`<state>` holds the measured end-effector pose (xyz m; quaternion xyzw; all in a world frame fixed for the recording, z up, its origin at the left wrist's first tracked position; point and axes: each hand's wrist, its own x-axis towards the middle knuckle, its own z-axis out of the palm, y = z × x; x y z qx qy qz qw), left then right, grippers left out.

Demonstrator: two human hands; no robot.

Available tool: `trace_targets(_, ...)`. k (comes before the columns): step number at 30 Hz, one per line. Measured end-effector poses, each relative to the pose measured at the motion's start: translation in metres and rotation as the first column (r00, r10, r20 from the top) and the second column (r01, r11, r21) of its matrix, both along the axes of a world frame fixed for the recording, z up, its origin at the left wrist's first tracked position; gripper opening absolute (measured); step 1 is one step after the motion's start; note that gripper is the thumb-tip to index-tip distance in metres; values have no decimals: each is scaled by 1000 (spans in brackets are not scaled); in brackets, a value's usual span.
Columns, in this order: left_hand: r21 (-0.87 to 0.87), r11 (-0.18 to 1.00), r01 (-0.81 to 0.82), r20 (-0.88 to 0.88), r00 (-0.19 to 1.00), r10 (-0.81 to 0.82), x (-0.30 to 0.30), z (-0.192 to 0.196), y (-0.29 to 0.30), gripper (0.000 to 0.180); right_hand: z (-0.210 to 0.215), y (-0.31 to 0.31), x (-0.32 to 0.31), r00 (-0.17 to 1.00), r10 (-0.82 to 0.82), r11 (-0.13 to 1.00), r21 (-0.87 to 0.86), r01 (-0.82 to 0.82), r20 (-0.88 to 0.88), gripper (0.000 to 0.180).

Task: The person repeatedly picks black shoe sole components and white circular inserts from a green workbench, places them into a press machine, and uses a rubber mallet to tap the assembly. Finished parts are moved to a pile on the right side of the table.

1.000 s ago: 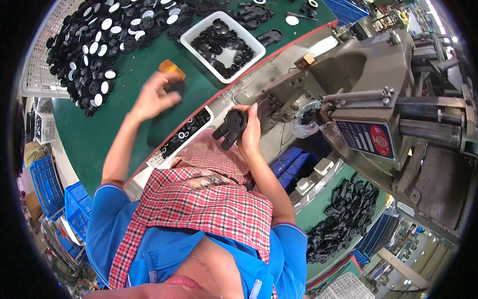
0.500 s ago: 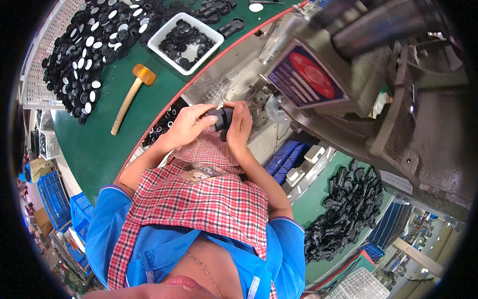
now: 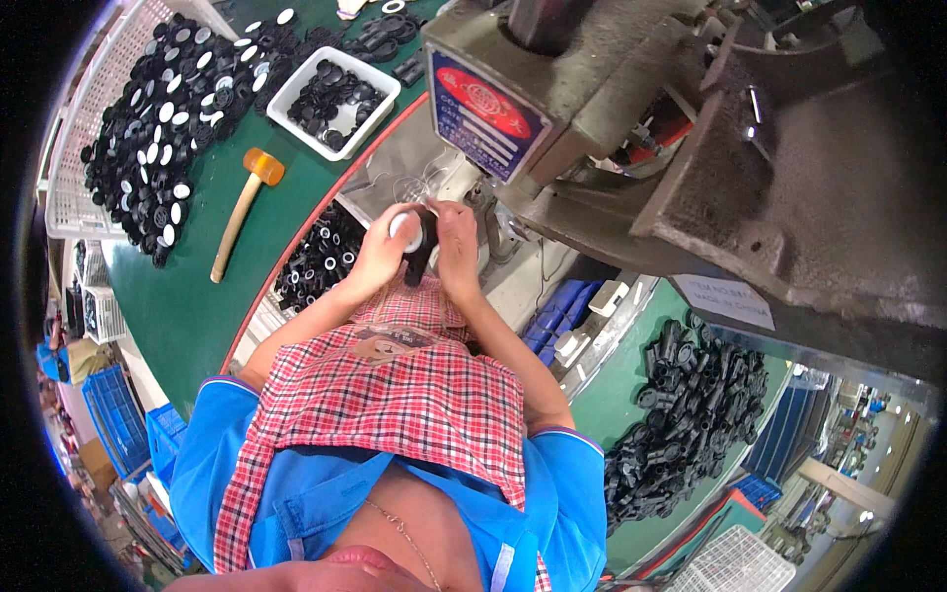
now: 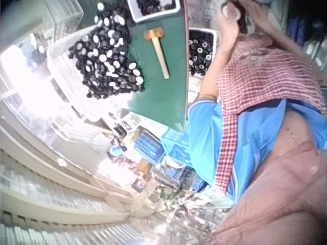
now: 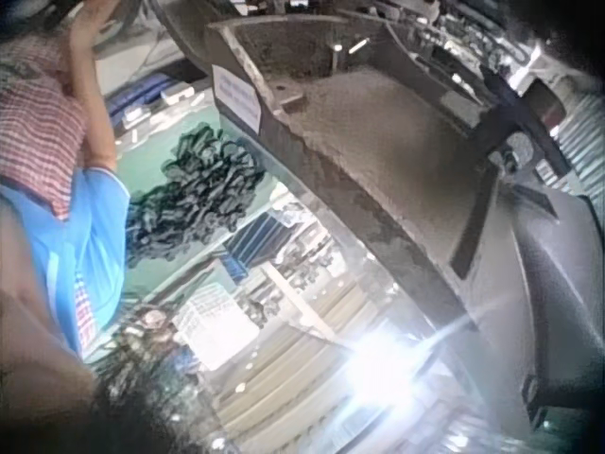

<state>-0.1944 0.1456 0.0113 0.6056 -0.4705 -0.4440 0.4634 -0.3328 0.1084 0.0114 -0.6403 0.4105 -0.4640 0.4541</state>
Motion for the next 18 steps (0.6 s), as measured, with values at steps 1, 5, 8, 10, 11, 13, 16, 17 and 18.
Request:
trace_targets(1,-4,999,-40,-40,998,39,1,1,-7,44,1,0,-6,999,22,987,163,-14,-44,43)
trace_targets(5,-191,971,141,-11,989,-146,-1,0,-40,41,1,-11,-23,980,-11,926,373,-65,200,45)
trace_targets(8,-172,957,233,-66,967,-247,-3,-8,-73,43,1,-25,-27,943,-191,928,362,83,274,39)
trace_targets(10,-166,952,256,-23,964,-263,-15,3,-87,42,-11,-37,-44,958,-175,896,439,59,228,35)
trace_targets(11,-173,947,272,52,962,-267,-16,1,-93,41,-15,-38,-42,957,-257,924,324,203,132,29)
trace_targets(13,-185,936,300,201,944,-263,-18,-4,-102,41,-20,-43,-42,932,-295,881,438,181,209,30)
trace_targets(16,36,921,388,176,905,-388,-21,-1,-110,40,-30,-43,-41,914,-338,829,531,176,225,34)
trace_targets(17,-41,953,301,215,934,-285,-24,-22,-110,42,-40,-42,-42,912,-344,817,550,173,225,36)
trace_targets(18,14,955,296,117,948,-296,-22,-25,-109,43,-38,-45,-39,912,-342,808,566,163,225,37)
